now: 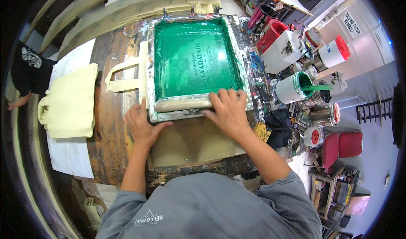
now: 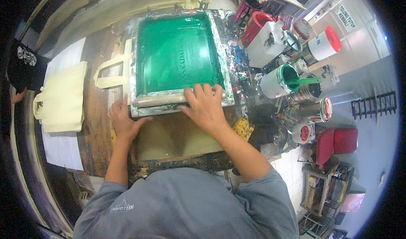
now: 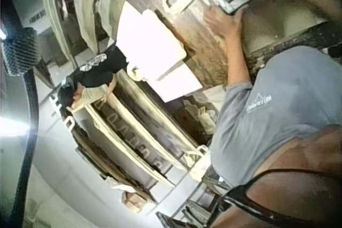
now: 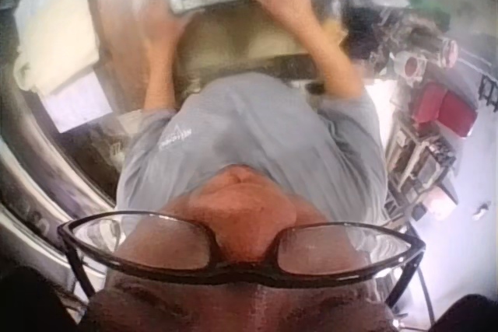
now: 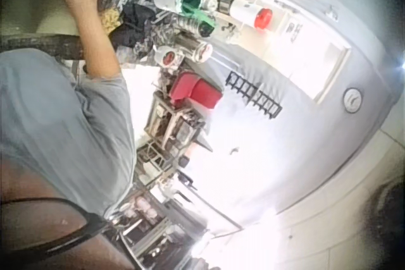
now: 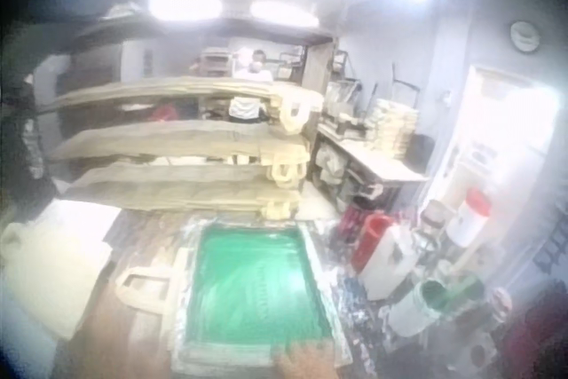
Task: The person places a bag on the printing table, lowers a screen, applies green ink using a squeegee, lifts the screen, and moves the printed bag to the side.
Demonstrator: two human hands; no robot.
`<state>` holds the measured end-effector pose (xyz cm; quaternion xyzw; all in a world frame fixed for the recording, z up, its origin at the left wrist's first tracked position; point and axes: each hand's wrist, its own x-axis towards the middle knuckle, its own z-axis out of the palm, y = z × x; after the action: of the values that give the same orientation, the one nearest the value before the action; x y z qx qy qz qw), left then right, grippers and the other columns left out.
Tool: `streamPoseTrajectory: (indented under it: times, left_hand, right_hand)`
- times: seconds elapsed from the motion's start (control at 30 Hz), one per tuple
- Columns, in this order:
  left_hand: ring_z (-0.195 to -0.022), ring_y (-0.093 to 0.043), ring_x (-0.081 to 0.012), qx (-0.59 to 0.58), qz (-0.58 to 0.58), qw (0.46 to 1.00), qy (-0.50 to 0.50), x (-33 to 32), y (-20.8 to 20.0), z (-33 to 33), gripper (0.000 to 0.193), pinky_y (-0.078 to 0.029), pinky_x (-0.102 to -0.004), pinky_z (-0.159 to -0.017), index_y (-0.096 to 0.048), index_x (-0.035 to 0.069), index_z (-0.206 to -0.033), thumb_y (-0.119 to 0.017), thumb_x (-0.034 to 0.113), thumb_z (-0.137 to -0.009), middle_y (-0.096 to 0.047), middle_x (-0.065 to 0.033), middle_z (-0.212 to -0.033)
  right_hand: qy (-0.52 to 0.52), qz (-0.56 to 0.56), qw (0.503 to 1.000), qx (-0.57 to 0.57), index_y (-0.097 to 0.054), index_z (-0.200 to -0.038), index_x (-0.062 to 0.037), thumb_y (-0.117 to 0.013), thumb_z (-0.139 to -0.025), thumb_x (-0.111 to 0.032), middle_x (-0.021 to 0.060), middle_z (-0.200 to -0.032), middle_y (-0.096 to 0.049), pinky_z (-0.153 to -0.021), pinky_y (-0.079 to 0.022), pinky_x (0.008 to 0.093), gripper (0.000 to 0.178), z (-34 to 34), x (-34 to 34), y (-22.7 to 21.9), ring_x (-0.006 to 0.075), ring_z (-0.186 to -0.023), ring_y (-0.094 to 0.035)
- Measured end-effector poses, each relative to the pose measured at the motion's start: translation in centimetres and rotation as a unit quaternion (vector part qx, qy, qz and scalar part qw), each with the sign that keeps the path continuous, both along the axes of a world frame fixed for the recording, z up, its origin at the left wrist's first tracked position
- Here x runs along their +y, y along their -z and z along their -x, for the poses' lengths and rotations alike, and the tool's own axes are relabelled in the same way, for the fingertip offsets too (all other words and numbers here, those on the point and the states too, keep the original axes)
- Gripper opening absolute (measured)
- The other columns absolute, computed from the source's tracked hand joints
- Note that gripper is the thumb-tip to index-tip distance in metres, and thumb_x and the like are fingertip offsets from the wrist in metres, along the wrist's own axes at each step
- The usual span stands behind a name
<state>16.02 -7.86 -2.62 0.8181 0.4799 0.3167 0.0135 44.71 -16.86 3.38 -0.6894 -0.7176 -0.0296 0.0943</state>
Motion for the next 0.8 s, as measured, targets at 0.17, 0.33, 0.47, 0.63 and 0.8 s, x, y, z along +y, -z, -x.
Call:
streamPoseTrajectory:
  times: [0.17, 0.33, 0.47, 0.63, 0.8]
  left_hand:
    - [-0.121, -0.056, -0.0301, -0.053, 0.180, 0.981, -0.057, -1.8, 0.6, 1.5, 0.083, -0.041, -0.0504, -0.108, -0.077, 0.002, -0.121, -0.099, 0.059, -0.065, -0.066, -0.0121, -0.119]
    - [-0.114, -0.060, -0.0316, -0.480, 0.162, 0.862, 0.014, 1.1, -6.5, -2.5, 0.088, -0.047, -0.0435, -0.101, -0.061, -0.001, -0.149, -0.093, 0.049, -0.084, -0.064, -0.0184, -0.125]
    - [-0.123, -0.059, -0.0383, -0.233, 0.040, 0.970, -0.050, 4.7, -4.9, -3.4, 0.074, -0.046, -0.0501, -0.108, -0.052, -0.007, -0.150, -0.080, 0.040, -0.100, -0.057, -0.0258, -0.140]
    - [-0.123, -0.061, -0.0466, 0.075, 0.126, 0.967, -0.207, 3.5, 3.5, -2.6, 0.051, -0.047, -0.0545, -0.108, -0.058, -0.009, -0.136, -0.074, 0.027, -0.104, -0.061, -0.0290, -0.136]
    - [-0.100, -0.073, -0.0353, -0.166, 0.154, 0.970, -0.094, 9.2, 0.4, -1.7, 0.040, -0.057, -0.0417, -0.091, -0.060, -0.011, -0.124, -0.078, 0.015, -0.099, -0.075, -0.0232, -0.105]
  right_hand:
    - [-0.001, -0.075, 0.997, 0.010, -0.067, -0.122, -0.0109, -0.081, -0.084, -0.058, 0.0096, -0.114, -0.061, -0.102, -0.035, 0.0559, 0.062, 0.2, -1.4, -0.9, 0.0311, -0.110, -0.056]
    - [-0.029, -0.277, 0.957, -0.076, -0.070, -0.102, -0.0136, -0.072, -0.087, -0.069, 0.0074, -0.096, -0.063, -0.091, -0.037, 0.0542, 0.058, -2.7, 5.0, -9.3, 0.0291, -0.092, -0.059]
    - [-0.047, -0.355, 0.931, -0.070, -0.074, -0.102, -0.0108, -0.072, -0.094, -0.063, 0.0053, -0.086, -0.067, -0.086, -0.040, 0.0454, 0.053, -3.9, 10.6, -16.2, 0.0275, -0.088, -0.066]
    - [-0.024, -0.310, 0.950, 0.016, -0.058, -0.067, -0.0092, -0.064, -0.098, -0.070, 0.0071, -0.064, -0.060, -0.073, -0.038, 0.0426, 0.068, -4.5, 13.1, -19.1, 0.0219, -0.060, -0.054]
    - [-0.009, -0.292, 0.956, -0.034, -0.058, -0.070, -0.0121, -0.055, -0.101, -0.078, 0.0012, -0.061, -0.057, -0.070, -0.040, 0.0410, 0.073, -4.7, 14.4, -20.5, 0.0189, -0.059, -0.051]
